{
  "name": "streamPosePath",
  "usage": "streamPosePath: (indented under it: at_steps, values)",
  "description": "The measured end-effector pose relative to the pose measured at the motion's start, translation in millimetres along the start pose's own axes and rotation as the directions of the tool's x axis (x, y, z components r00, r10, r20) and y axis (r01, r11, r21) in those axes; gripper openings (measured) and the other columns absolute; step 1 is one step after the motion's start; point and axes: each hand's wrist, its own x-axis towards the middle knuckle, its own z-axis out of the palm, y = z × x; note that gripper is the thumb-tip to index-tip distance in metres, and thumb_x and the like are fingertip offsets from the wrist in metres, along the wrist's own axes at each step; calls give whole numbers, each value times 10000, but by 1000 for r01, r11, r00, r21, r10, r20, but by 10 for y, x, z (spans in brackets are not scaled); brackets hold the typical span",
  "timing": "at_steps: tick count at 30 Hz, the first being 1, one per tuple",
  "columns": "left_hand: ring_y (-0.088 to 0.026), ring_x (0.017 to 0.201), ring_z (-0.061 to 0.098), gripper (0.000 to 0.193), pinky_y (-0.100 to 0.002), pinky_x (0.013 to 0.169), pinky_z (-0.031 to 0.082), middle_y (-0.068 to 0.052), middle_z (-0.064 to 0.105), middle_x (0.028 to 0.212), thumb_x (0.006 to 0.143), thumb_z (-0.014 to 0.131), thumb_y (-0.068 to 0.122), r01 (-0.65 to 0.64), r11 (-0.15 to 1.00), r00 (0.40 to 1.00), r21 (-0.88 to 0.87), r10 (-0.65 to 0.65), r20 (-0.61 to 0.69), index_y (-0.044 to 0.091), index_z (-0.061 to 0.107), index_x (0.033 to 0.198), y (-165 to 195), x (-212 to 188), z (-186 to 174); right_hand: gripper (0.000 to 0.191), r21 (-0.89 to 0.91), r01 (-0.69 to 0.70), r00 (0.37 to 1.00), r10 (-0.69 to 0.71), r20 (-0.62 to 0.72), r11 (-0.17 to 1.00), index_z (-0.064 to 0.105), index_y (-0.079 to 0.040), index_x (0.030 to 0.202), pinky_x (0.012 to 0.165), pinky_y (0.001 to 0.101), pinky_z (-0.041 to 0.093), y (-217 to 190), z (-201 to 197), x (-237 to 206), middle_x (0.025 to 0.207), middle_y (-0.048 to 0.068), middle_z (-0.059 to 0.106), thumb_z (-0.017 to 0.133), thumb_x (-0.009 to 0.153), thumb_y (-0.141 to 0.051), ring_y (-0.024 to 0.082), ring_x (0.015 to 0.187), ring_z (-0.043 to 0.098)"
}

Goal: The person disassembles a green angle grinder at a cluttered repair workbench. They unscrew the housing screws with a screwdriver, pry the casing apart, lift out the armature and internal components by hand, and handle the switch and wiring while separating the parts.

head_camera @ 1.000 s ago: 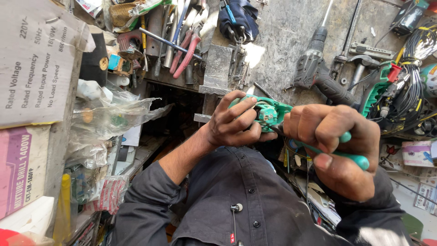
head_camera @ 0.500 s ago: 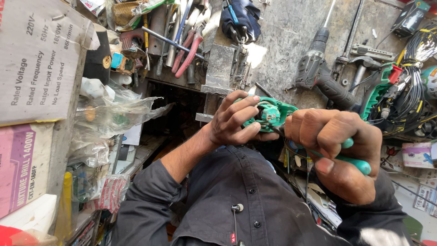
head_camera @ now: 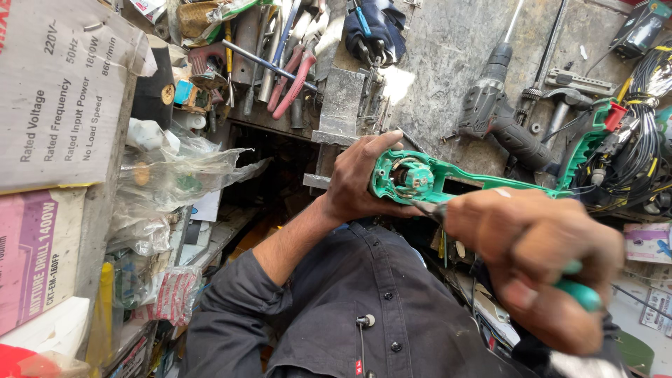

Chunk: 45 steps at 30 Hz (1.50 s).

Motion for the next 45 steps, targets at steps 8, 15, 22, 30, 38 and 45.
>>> streamPosePath:
  at_steps: [8,15,22,30,38,45]
  values:
    - [-285,1042,713,971,-386,893,598,-122,679,1155,720,959,516,-22,999,1000,-24,22,1,24,489,1412,27,60,-25,141,-97,-140,976,154,155,985,455,-76,848,691,416,405,-45,12,192,734,66,458,587,825,-31,200,686,423]
    - [-297,999,707,977,-412,894,599,-137,668,1130,694,961,548,-40,999,999,-9,40,-22,10,498,1366,27,74,-15,121,-30,-97,995,96,-29,995,528,-105,799,613,348,304,-97,25,26,670,19,484,646,805,-77,150,627,388]
    - [-311,1044,725,943,-383,875,608,-140,687,1149,708,967,522,-29,999,999,-26,28,-15,20,515,1366,12,47,-13,146,-86,-130,986,137,90,988,467,-99,831,654,405,385,-51,-24,99,717,43,453,602,797,-57,189,654,410]
    - [-264,959,734,967,-371,842,630,-145,680,1102,686,957,551,-25,999,1000,-20,25,-9,6,499,1340,-5,30,86,148,-52,481,834,-475,-281,875,479,-108,952,630,316,375,-194,-494,-633,838,77,519,576,853,-55,159,672,456]
    - [-258,1027,734,981,-361,904,629,-141,674,1158,673,945,541,29,999,1000,-16,-29,8,17,482,1360,133,59,144,206,-432,240,401,-495,-771,869,499,-96,1104,580,197,377,289,-2003,-1565,995,149,591,472,912,-28,128,712,499]
    - [-310,1101,663,734,-412,968,566,-159,647,1187,731,952,362,-20,990,998,139,12,57,26,590,1275,527,297,26,240,47,175,493,-46,-869,983,485,-90,1149,778,323,529,1536,-2282,-1655,1205,146,598,474,945,37,154,821,571]
